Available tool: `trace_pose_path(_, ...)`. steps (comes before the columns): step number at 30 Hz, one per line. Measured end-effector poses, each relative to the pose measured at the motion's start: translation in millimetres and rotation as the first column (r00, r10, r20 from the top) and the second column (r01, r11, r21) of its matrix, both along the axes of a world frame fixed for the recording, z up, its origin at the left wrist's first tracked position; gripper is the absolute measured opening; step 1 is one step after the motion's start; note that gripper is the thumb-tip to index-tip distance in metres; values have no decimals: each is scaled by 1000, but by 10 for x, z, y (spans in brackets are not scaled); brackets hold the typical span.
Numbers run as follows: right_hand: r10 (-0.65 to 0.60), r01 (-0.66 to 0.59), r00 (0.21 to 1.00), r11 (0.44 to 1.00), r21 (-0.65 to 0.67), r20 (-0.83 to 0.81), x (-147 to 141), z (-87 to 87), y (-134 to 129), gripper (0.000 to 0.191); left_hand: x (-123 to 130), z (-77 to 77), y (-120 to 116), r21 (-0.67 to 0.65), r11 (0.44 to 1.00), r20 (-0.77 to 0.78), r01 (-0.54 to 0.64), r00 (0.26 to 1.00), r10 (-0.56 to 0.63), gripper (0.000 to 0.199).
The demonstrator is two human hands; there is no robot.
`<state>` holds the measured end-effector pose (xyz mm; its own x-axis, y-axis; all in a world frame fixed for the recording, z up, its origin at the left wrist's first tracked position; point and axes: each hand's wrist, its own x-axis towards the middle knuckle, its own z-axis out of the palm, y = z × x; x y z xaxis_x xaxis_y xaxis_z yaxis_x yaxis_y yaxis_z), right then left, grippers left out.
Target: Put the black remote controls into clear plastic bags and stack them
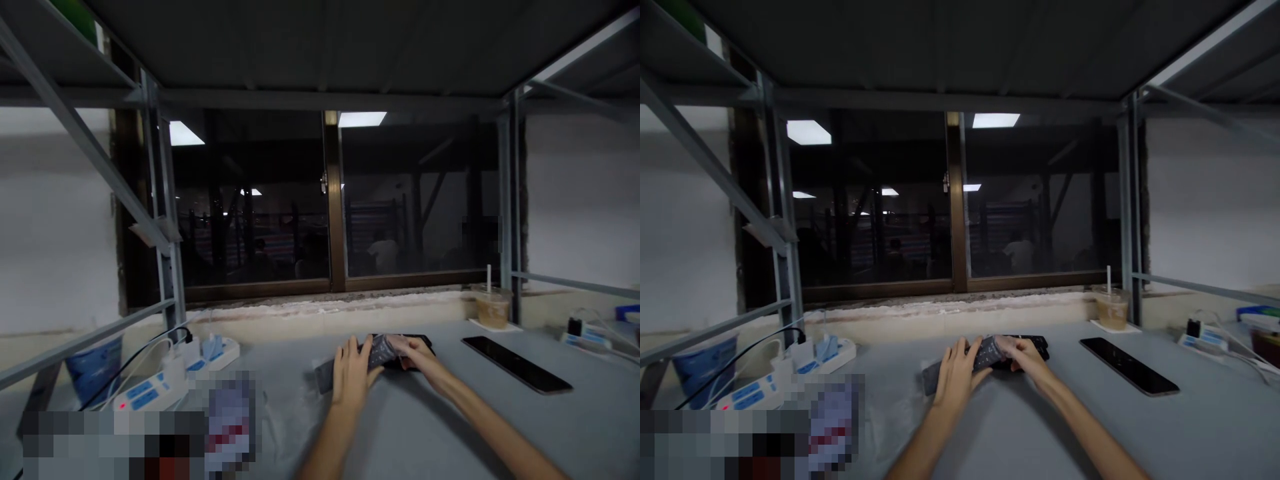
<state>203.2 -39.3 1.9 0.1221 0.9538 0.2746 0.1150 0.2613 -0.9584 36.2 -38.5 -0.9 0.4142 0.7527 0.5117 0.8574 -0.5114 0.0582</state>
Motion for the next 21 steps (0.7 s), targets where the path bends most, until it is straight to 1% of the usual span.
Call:
trace_pose_path(4,13,-12,1000,1000,-11,22,-15,-39,14,41,-7,32,22,25,1000,0,-3,1000,3,54)
trace_pose_path(7,17,-17,999,1000,10,27,-45,-80,32,41,-72,119,27,56,998,1,13,1000,-13,47)
trace_pose_path(9,27,-27,1000,1000,-7,15,-77,-93,40,43,-126,189,29,59,998,-2,17,1000,-17,45)
trace_pose_path(12,48,-49,998,998,-31,-33,-123,-87,51,45,-200,288,33,64,997,-21,34,999,-32,45)
trace_pose_path(15,37,-40,998,998,-42,-57,-142,-67,57,47,-260,357,42,80,996,-38,37,999,-34,45)
trace_pose_path(18,3,-5,999,999,-47,-34,-126,-36,39,45,-313,376,70,81,996,-37,33,999,-30,40)
trace_pose_path(21,-16,16,1000,999,-40,1,-68,5,13,39,-374,361,109,50,999,-28,2,1000,0,35)
